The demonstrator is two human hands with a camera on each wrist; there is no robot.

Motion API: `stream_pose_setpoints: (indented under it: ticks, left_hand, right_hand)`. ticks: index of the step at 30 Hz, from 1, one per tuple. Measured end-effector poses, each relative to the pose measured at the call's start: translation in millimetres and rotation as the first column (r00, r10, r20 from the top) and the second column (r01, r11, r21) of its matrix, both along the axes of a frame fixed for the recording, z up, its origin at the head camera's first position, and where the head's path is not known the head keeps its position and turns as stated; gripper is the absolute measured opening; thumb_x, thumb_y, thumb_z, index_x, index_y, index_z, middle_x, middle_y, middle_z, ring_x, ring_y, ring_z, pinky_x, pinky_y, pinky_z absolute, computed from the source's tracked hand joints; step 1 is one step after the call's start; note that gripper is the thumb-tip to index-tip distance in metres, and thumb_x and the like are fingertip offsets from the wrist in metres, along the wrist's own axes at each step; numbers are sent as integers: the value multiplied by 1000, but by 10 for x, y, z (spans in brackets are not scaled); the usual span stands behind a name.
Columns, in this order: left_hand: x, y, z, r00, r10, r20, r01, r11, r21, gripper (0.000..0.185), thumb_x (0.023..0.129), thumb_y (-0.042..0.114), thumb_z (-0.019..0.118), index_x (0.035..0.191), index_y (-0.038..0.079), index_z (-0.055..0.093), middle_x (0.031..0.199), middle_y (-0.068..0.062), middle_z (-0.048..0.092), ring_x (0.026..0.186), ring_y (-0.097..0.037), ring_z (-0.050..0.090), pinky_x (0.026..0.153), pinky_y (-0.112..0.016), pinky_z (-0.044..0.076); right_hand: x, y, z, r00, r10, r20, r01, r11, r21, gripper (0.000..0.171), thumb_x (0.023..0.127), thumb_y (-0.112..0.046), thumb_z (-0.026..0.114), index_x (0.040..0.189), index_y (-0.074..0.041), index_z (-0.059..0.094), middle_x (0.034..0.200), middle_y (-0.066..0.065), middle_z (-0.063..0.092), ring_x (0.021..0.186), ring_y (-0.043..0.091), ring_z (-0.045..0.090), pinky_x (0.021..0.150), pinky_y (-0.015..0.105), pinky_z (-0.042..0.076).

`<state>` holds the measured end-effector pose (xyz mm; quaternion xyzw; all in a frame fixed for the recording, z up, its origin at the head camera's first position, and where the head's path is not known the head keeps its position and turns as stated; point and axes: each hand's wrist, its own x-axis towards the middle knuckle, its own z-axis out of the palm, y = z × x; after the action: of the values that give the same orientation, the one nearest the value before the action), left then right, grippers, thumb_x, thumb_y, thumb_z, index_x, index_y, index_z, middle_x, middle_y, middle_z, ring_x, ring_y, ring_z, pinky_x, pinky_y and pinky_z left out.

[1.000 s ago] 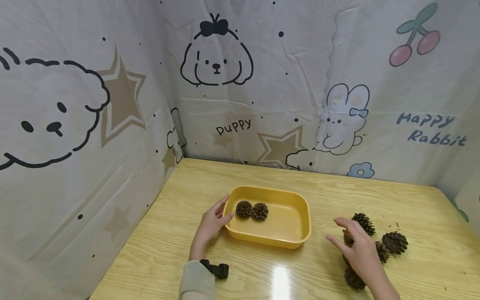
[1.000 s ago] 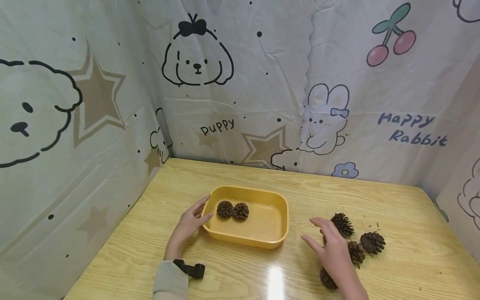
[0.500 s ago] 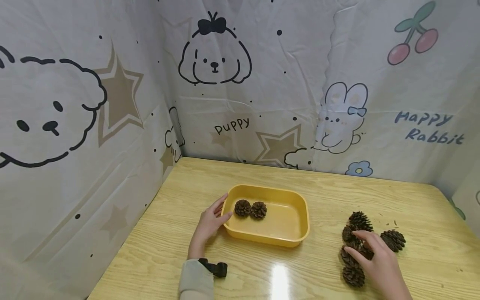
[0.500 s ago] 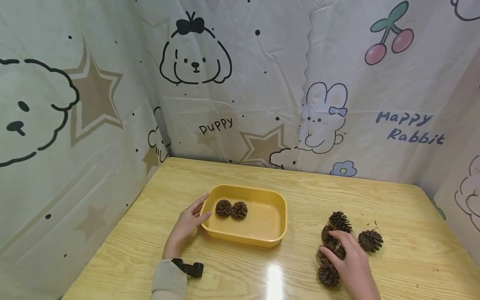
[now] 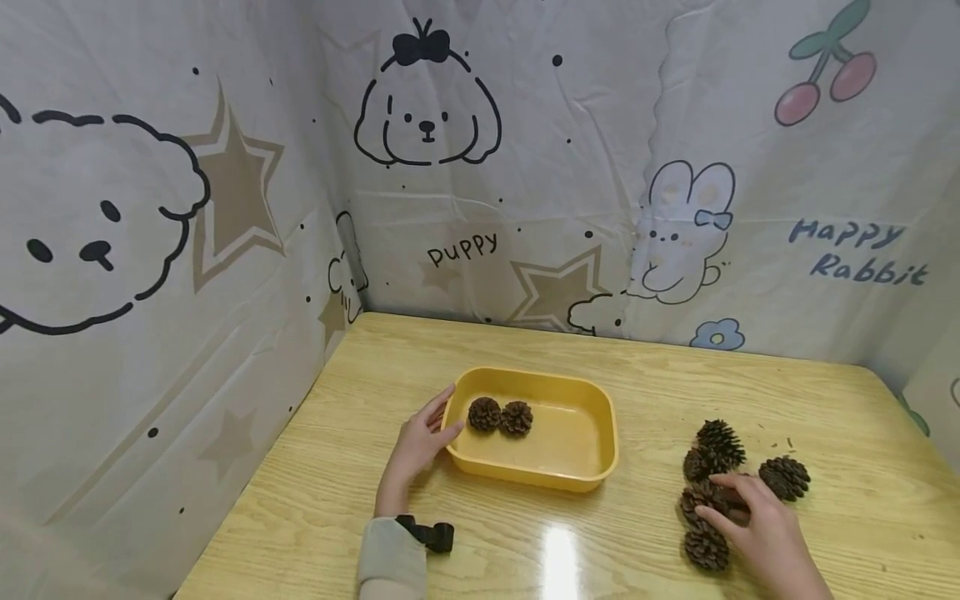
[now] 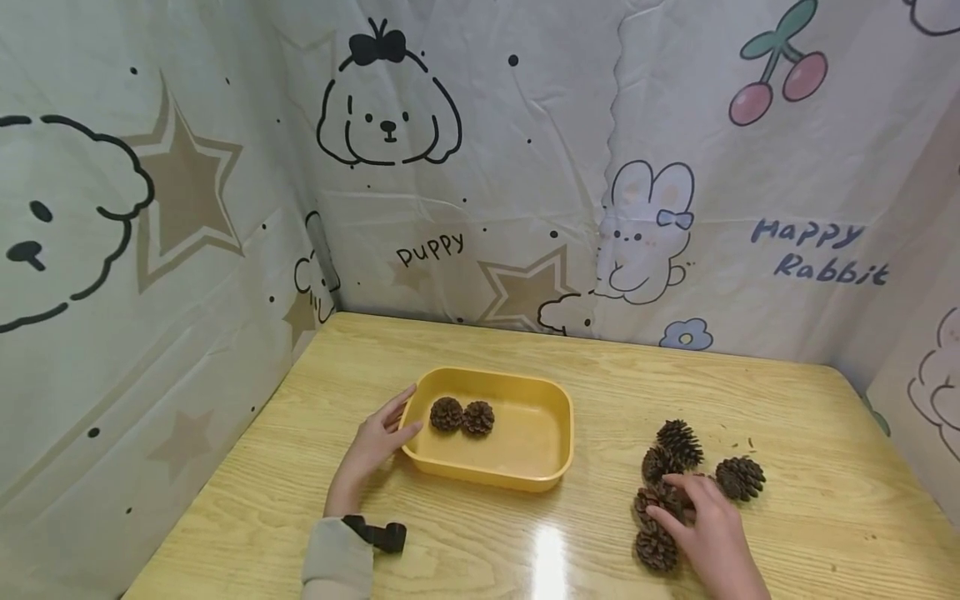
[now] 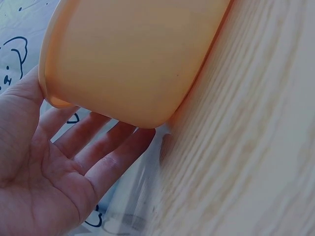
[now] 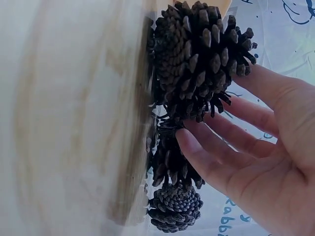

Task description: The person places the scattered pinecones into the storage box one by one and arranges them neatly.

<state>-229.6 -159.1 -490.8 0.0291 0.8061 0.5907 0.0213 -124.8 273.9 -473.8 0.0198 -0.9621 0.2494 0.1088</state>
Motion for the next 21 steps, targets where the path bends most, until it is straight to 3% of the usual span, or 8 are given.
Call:
stream_pose_setpoints:
  ticks: [3, 6, 10, 13, 17, 21]
  left_hand:
    - [13, 12, 54, 1000, -2, 5, 2, 1000, 7, 63, 94, 14, 65, 151, 17, 40, 153, -19, 42, 139, -37, 44, 116, -50, 39]
    - [74, 25, 186, 1000, -13, 12, 13, 1000, 13, 63, 94, 12, 65, 151, 13, 39, 152, -21, 41, 139, -39, 43, 116, -51, 39]
    - [177, 39, 379, 999, -31, 24, 31, 999, 8, 63, 94, 12, 65, 151, 10, 38, 153, -22, 41, 140, -38, 43, 117, -49, 38]
    - [216, 46, 442, 999, -30, 29, 30, 1000, 4, 62, 94, 13, 65, 151, 9, 39, 153, -22, 41, 140, -38, 43, 117, -49, 38]
    - [211, 47, 423, 999, -28, 28, 28, 1000, -2, 62, 94, 12, 64, 151, 9, 39, 152, -22, 41, 139, -39, 44, 116, -50, 39]
    - [132, 37, 280, 999, -21, 25, 20, 1000, 8, 63, 94, 11, 65, 151, 11, 39, 152, -21, 41, 139, -39, 43, 116, -51, 39]
  right_hand:
    - [-19, 25, 15, 997, 6, 76, -5, 1000, -22, 48, 84, -31, 77, 118, 0, 64, 111, 23, 62, 92, 39, 67, 69, 37, 62]
    - [-42, 52, 30, 993, 12, 121, -11, 1000, -14, 50, 84, -32, 76, 120, 1, 64, 113, 27, 62, 92, 40, 67, 70, 44, 61]
    - [-57, 77, 35, 991, 19, 133, -18, 1000, -8, 50, 83, -31, 77, 120, 1, 65, 113, 28, 64, 90, 38, 67, 70, 48, 59]
    - [-52, 84, 29, 993, 19, 117, -19, 1000, -3, 49, 82, -29, 78, 119, 1, 66, 111, 27, 66, 90, 37, 67, 69, 48, 59]
    - [-39, 89, 16, 995, 18, 98, -18, 1000, -2, 47, 81, -28, 79, 117, 0, 67, 109, 25, 67, 88, 36, 68, 68, 47, 59]
    - [-29, 94, 7, 997, 13, 72, -13, 1000, -5, 45, 81, -27, 80, 116, -1, 68, 108, 23, 67, 86, 34, 68, 67, 44, 59]
